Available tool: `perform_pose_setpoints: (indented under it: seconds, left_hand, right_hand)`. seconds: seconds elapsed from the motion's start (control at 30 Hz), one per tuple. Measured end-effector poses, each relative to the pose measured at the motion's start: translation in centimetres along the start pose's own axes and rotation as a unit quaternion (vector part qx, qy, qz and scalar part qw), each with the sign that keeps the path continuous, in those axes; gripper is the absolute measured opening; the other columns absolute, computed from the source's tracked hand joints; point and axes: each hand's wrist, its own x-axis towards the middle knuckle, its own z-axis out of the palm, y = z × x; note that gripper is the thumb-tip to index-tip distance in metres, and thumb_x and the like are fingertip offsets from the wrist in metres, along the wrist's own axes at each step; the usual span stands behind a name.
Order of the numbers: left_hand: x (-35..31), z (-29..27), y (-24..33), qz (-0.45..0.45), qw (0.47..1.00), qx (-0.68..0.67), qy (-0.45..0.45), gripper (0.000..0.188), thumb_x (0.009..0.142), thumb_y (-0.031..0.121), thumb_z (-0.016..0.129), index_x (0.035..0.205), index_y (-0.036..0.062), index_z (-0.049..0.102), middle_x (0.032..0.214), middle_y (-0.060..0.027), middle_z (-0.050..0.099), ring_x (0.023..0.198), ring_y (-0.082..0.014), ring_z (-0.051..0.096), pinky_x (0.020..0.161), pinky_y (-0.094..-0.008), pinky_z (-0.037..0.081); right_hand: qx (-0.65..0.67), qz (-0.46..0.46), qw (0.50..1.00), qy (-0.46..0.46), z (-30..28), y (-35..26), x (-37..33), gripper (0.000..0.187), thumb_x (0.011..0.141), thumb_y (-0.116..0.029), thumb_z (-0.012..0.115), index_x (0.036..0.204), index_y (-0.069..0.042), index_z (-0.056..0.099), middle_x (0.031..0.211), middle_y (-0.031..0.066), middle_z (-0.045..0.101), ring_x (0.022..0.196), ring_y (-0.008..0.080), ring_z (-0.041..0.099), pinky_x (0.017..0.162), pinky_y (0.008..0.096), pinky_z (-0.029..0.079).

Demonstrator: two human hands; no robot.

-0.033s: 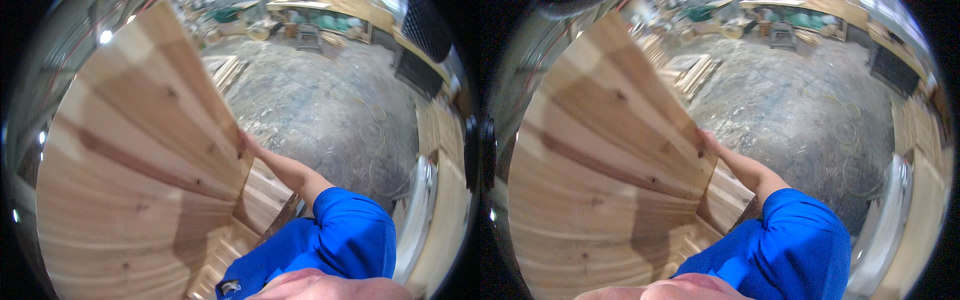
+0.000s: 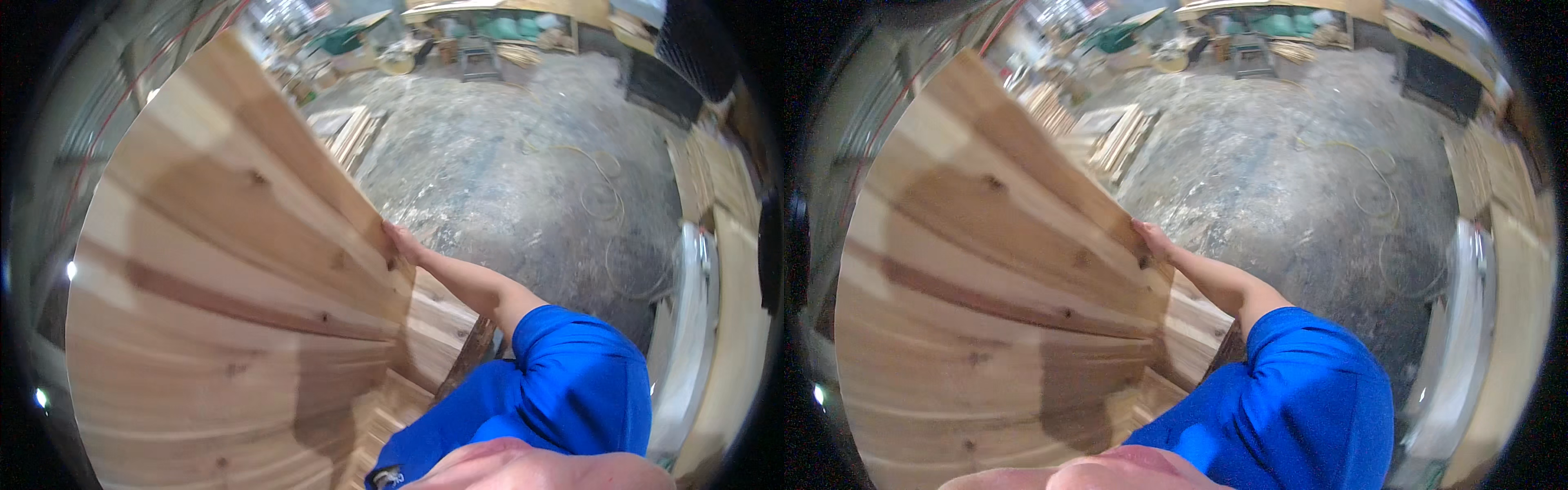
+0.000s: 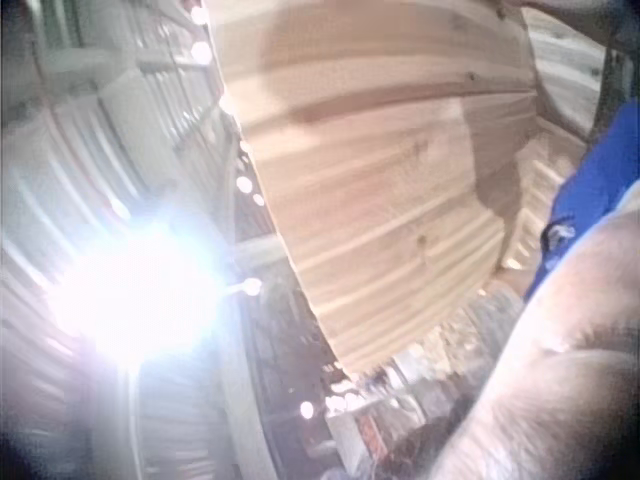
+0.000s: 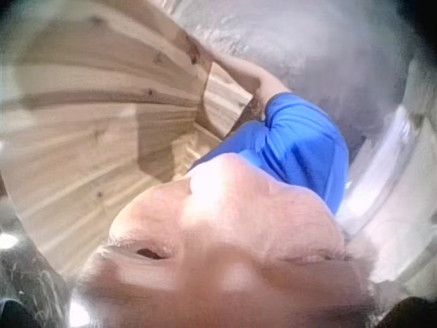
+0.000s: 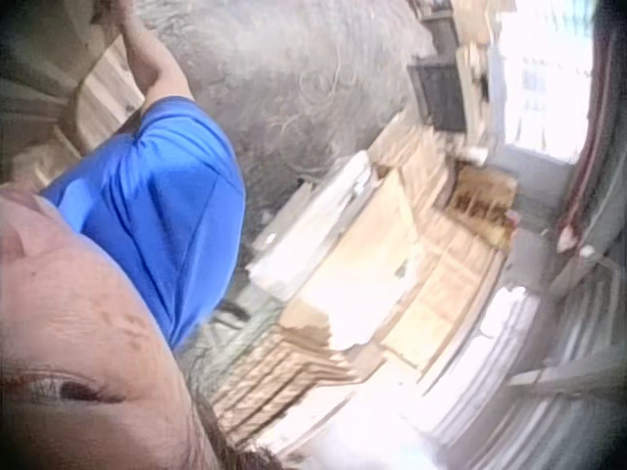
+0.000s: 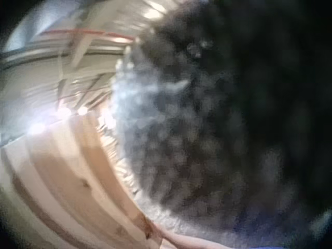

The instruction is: The person assembles wooden pallets by aligning wooden slats and driving screws into pre-drilled holes using a pneumatic screwdriver. The person repeatedly picks screws from a small container, positions them, and fastens them into the pallet structure. The person also lifts and repositions pallets during the process.

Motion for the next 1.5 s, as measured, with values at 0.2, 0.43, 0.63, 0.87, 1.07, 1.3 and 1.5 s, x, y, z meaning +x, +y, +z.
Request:
perform_pose_setpoints:
  seconds: [0.2,0.43,0.63,0.87,1.07,1.3,1.5]
  left_hand:
    - [-2.1,8.4,1.6,0.016,0.993,0.006,-0.115,0.059,0.089,0.041,0.040,0.132,0.0019,0.034,0.135,-0.0144,0.037,0.121,-0.0291,0.038,0.101,-0.0416,0.032]
    - [-10.2,20.9,2.7,0.022,0.961,-0.023,-0.275,0.058,0.089,0.040,0.039,0.131,0.0006,0.036,0.133,-0.0151,0.038,0.120,-0.0294,0.039,0.100,-0.0413,0.033]
    - [-23.3,33.6,2.9,-0.004,0.908,-0.036,-0.418,0.057,0.088,0.039,0.039,0.130,-0.0006,0.037,0.132,-0.0158,0.039,0.119,-0.0296,0.040,0.100,-0.0410,0.034]
    - [-39.8,51.8,2.1,-0.054,0.751,-0.043,-0.656,0.055,0.088,0.037,0.038,0.125,-0.0034,0.041,0.127,-0.0171,0.044,0.114,-0.0303,0.044,0.097,-0.0398,0.036]
    - [-65.0,60.4,-2.3,0.107,0.629,0.130,-0.759,0.055,0.089,0.039,0.032,0.109,-0.0076,0.054,0.109,-0.0187,0.057,0.099,-0.0298,0.054,0.086,-0.0405,0.040]
    - [-84.5,56.7,-7.0,0.447,0.408,0.303,-0.736,0.067,0.087,0.051,0.027,0.105,-0.0049,0.059,0.107,-0.0249,0.058,0.105,-0.0391,0.052,0.090,-0.0457,0.039]
    - [-94.3,54.1,-10.5,0.533,0.249,0.327,-0.739,0.065,0.087,0.050,0.024,0.105,-0.0019,0.060,0.110,-0.0219,0.058,0.104,-0.0383,0.054,0.089,-0.0467,0.040]
  right_hand:
    - [-0.128,-0.146,0.970,0.149,-8.8,-15.2,-6.2,0.052,0.090,-0.047,0.047,0.075,0.000,0.063,0.068,-0.0006,0.056,0.065,0.0084,0.047,0.061,0.0261,0.042]
    - [-0.300,-0.220,0.825,0.426,-26.0,-34.8,-27.2,0.049,0.091,-0.041,0.044,0.080,0.003,0.062,0.070,0.0013,0.058,0.070,0.0093,0.051,0.064,0.0283,0.043]
    - [-0.246,-0.303,0.660,0.642,-36.4,-42.6,-50.8,0.052,0.090,-0.046,0.044,0.079,0.002,0.062,0.073,0.0033,0.059,0.072,0.0116,0.050,0.066,0.0301,0.042]
    - [-0.298,-0.148,0.458,0.824,-33.3,-41.1,-68.0,0.048,0.082,-0.048,0.059,0.070,-0.002,0.059,0.060,-0.0022,0.049,0.055,0.0070,0.043,0.050,0.0243,0.035]
    - [-0.186,-0.107,0.269,0.939,-26.6,-37.3,-77.4,0.055,0.075,-0.051,0.065,0.077,0.004,0.060,0.071,0.0059,0.058,0.067,0.0139,0.052,0.063,0.0274,0.042]
    - [-0.047,-0.023,0.138,0.989,-17.5,-25.6,-78.9,0.063,0.075,-0.050,0.063,0.092,0.010,0.060,0.083,0.0162,0.062,0.079,0.0222,0.058,0.072,0.0313,0.044]
    - [0.060,0.045,0.058,0.995,-12.6,-18.6,-74.4,0.079,0.071,-0.058,0.062,0.105,0.013,0.057,0.104,0.0249,0.059,0.096,0.0300,0.057,0.082,0.0350,0.043]
